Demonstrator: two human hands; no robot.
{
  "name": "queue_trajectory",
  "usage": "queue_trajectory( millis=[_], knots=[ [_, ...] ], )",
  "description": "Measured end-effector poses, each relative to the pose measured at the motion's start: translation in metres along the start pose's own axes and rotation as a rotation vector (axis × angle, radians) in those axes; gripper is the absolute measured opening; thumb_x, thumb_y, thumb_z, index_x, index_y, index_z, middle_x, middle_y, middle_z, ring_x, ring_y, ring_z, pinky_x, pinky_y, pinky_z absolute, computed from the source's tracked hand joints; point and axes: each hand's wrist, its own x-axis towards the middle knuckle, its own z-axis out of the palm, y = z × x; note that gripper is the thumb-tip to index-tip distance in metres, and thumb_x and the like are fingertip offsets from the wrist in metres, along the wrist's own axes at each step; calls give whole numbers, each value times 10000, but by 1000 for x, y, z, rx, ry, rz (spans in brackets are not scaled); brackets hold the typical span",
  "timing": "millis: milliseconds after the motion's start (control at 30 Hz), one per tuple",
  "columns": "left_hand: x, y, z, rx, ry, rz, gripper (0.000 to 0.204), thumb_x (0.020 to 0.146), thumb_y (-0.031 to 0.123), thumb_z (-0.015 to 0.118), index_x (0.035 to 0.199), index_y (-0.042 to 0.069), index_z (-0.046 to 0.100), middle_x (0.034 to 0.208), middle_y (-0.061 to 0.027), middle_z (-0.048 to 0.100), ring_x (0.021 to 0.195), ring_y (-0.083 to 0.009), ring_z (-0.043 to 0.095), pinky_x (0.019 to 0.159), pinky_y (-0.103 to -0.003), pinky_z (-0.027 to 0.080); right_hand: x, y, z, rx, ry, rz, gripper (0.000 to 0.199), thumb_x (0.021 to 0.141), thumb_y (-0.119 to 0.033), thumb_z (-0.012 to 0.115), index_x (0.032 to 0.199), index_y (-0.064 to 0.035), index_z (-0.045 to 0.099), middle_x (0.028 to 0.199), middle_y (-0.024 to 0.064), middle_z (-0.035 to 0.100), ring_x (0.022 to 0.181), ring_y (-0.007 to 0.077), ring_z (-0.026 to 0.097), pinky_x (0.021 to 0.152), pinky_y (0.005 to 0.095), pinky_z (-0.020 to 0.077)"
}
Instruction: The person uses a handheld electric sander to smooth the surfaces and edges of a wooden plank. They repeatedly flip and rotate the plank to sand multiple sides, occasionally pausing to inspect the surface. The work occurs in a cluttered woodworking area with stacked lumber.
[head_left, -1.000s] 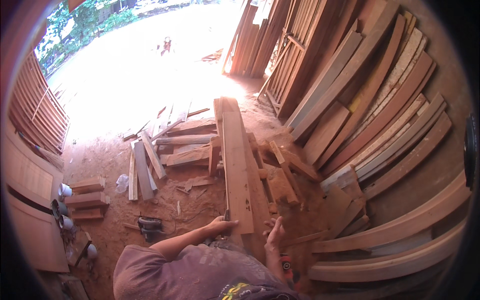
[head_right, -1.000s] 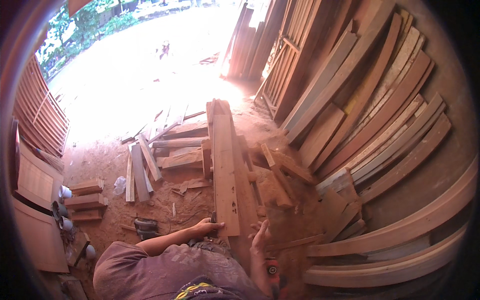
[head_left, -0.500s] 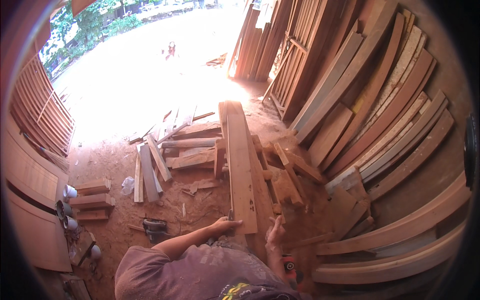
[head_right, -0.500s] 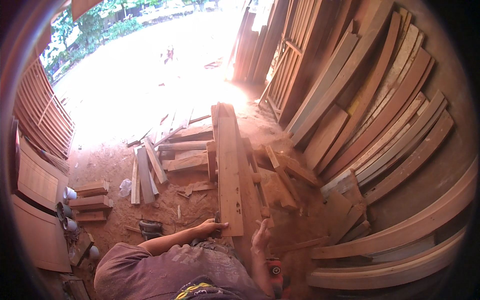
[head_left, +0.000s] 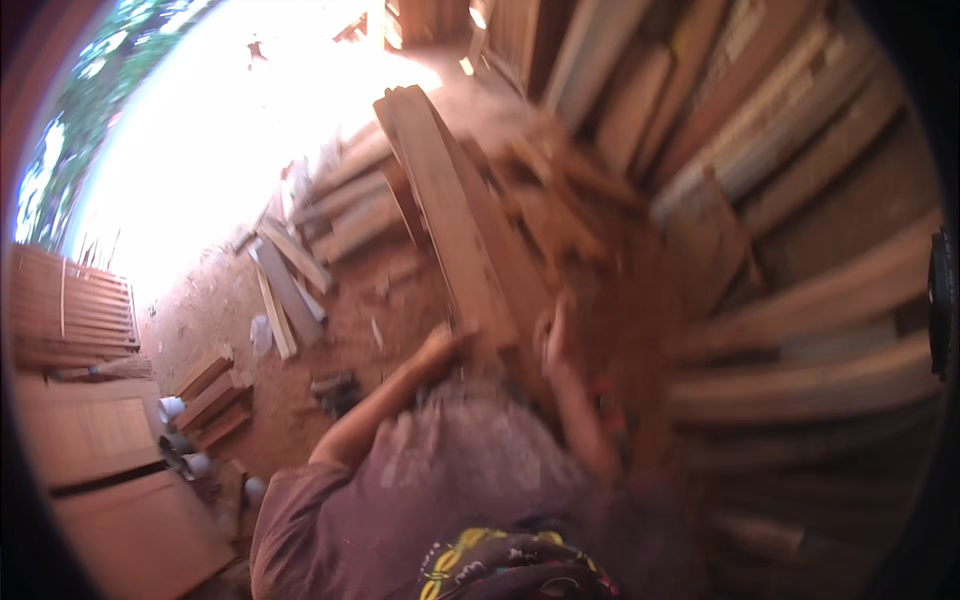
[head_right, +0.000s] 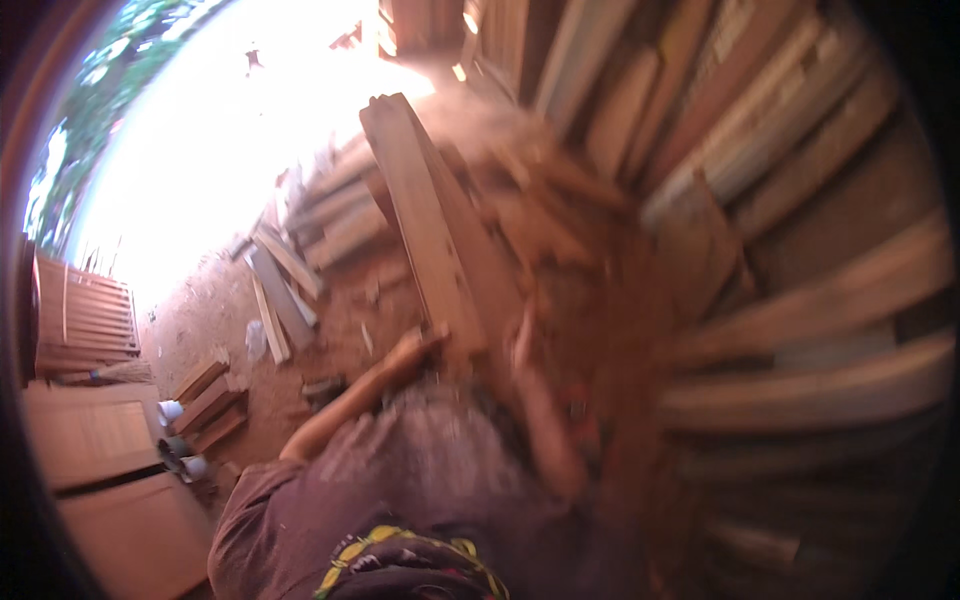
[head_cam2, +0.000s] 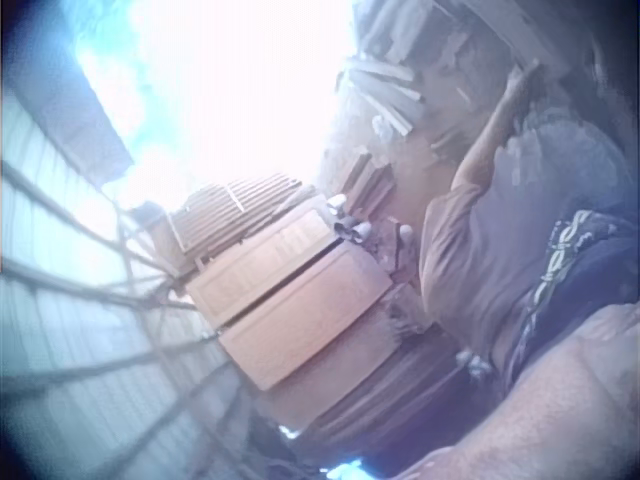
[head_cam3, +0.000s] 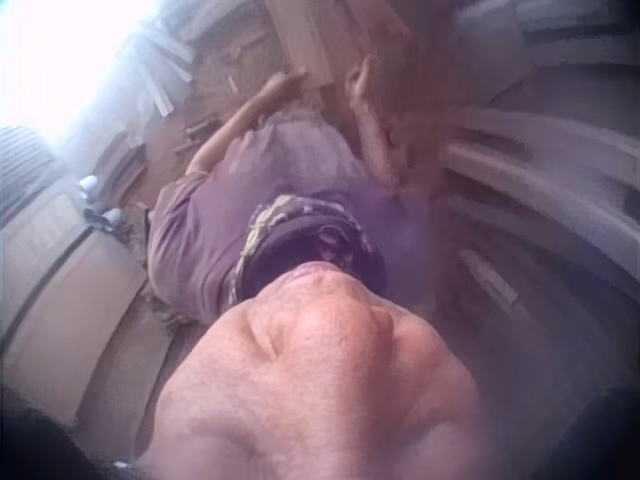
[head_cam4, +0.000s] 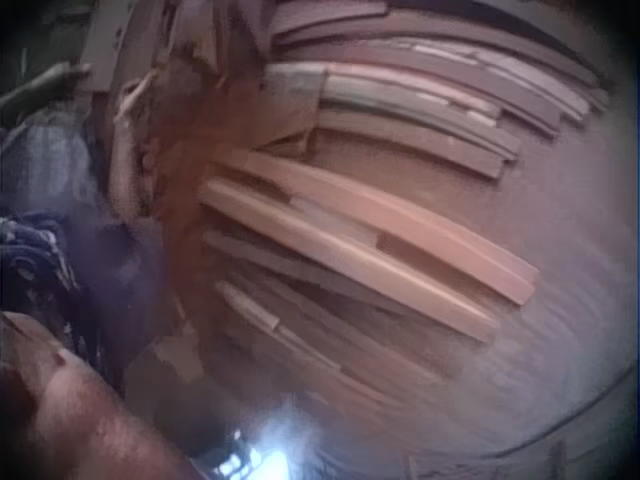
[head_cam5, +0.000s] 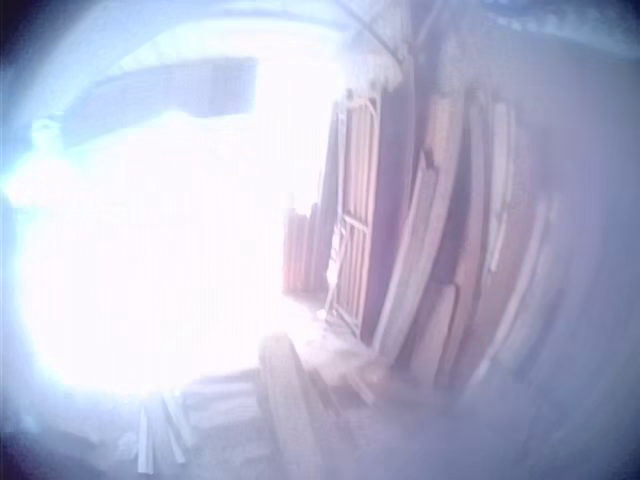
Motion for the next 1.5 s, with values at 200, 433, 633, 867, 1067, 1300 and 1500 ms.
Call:
queue_trajectory(
  millis=[200,433,633,867,1067,1300,1500],
  knots=[
    [-6,-13,-3,-159,55,-146,490,1019,458,736,1274,46,662,996,-79,698,886,-195,685,806,-384,580,-19,0,-5,198,-181,156,812,990,-864,368,586,-165,458,458,-56,281,331,80,278,330,263,186],
    [-5,-8,-8,-60,20,-49,464,1032,416,720,1283,30,673,1061,-59,719,914,-181,694,848,-386,579,-19,10,-5,127,-165,179,800,999,-850,374,592,-165,445,458,-59,294,333,75,296,330,247,190],
    [-52,31,6,-95,147,121,428,1049,396,690,1257,25,639,945,-35,677,723,-151,620,646,-317,525,-37,2,-4,58,-216,85,764,1011,-817,431,615,-163,459,453,-55,337,328,73,305,331,256,211],
    [-126,136,8,-222,83,630,405,986,356,771,1144,5,643,918,-51,681,726,-109,621,671,-280,508,-32,10,2,-28,-184,152,736,1024,-785,455,696,-130,517,478,-38,387,358,78,357,352,256,263],
    [-143,234,42,-174,155,864,488,959,219,782,1303,-80,606,1110,-152,739,857,-173,707,707,-279,551,-22,5,16,-124,-193,96,681,1055,-696,512,780,-77,590,521,-39,411,385,82,376,367,259,292],
    [-137,246,22,-152,131,854,339,1017,181,704,1290,-13,649,1112,-108,729,998,-224,738,886,-386,616,-22,7,6,-166,-142,70,595,1077,-585,575,826,-48,626,551,-35,436,400,80,405,364,256,308],
    [-142,246,24,-139,195,835,425,956,241,794,1240,-33,634,1043,-92,742,866,-161,710,707,-291,552,-31,-2,5,-235,-136,90,546,1082,-543,594,860,-46,634,583,-34,462,437,77,444,381,254,330]
  ],
)
